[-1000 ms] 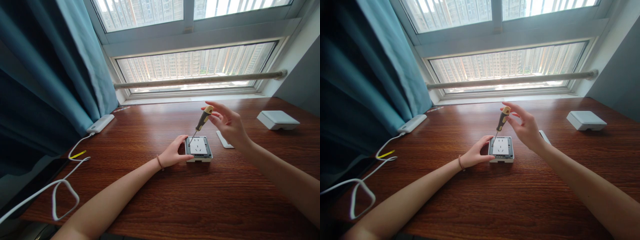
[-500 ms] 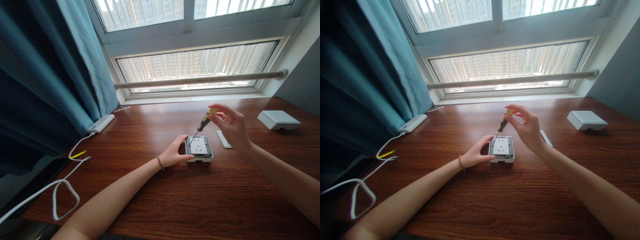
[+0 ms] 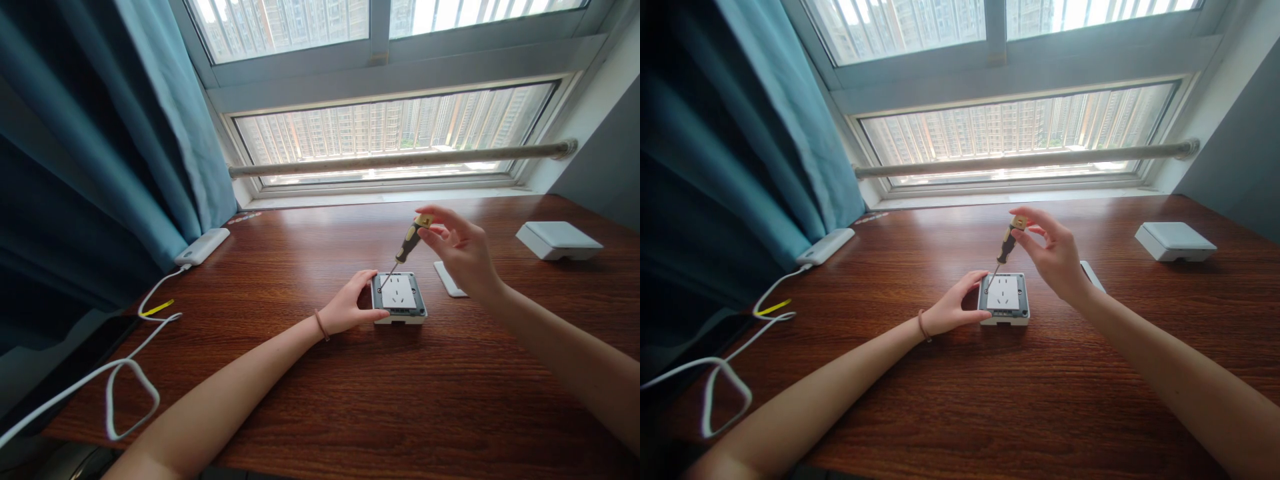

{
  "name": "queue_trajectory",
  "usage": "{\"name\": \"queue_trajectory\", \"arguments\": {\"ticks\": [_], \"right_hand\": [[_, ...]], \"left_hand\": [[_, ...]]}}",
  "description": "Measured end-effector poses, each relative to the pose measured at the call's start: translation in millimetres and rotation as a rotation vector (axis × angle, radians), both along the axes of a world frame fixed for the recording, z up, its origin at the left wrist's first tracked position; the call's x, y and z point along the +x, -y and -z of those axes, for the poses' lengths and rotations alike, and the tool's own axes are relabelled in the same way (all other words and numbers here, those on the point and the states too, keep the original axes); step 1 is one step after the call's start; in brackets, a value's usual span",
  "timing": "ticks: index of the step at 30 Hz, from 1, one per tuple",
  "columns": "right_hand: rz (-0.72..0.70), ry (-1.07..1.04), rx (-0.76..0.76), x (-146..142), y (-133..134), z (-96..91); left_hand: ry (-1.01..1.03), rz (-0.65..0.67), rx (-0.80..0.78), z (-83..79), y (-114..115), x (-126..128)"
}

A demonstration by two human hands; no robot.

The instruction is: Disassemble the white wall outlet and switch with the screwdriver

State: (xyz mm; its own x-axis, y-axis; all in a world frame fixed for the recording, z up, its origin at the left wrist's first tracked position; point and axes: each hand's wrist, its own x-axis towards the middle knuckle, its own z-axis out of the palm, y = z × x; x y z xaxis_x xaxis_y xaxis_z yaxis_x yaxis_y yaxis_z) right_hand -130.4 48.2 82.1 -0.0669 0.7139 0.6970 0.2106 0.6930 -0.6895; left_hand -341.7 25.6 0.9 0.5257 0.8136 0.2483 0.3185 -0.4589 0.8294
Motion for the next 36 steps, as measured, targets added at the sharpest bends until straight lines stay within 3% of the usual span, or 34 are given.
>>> {"name": "queue_trajectory", "arguments": {"ticks": [4,9,17,23,31,36], "right_hand": [[-0.106,0.008,-0.03,0.2,3.8,-3.8],[-0.114,0.021,-0.04,-2.2,8.3,-2.4],[0.03,-0.006,0.035,-1.6,1.0,2.8],[-0.118,0.004,-0.033,-1.2,7.9,-3.1],[0.045,-0.034,0.015,-1.1,3.5,0.6],[-0.073,-0.057,-0.054,-0.7,5.6,-3.0]], "left_hand": [[0.005,0.0,-0.002,-1.0,0.6,0.7],[0.009,-0.003,-0.012,-0.4,0.6,0.9],[0.004,-0.005,-0.008,-0.1,0.4,0.6],[0.005,0.001,-0.006,-0.3,0.6,0.7],[0.005,-0.007,-0.009,-0.4,0.5,0.4],[-0.002,-0.013,-0.001,0.4,0.3,0.3]]}}
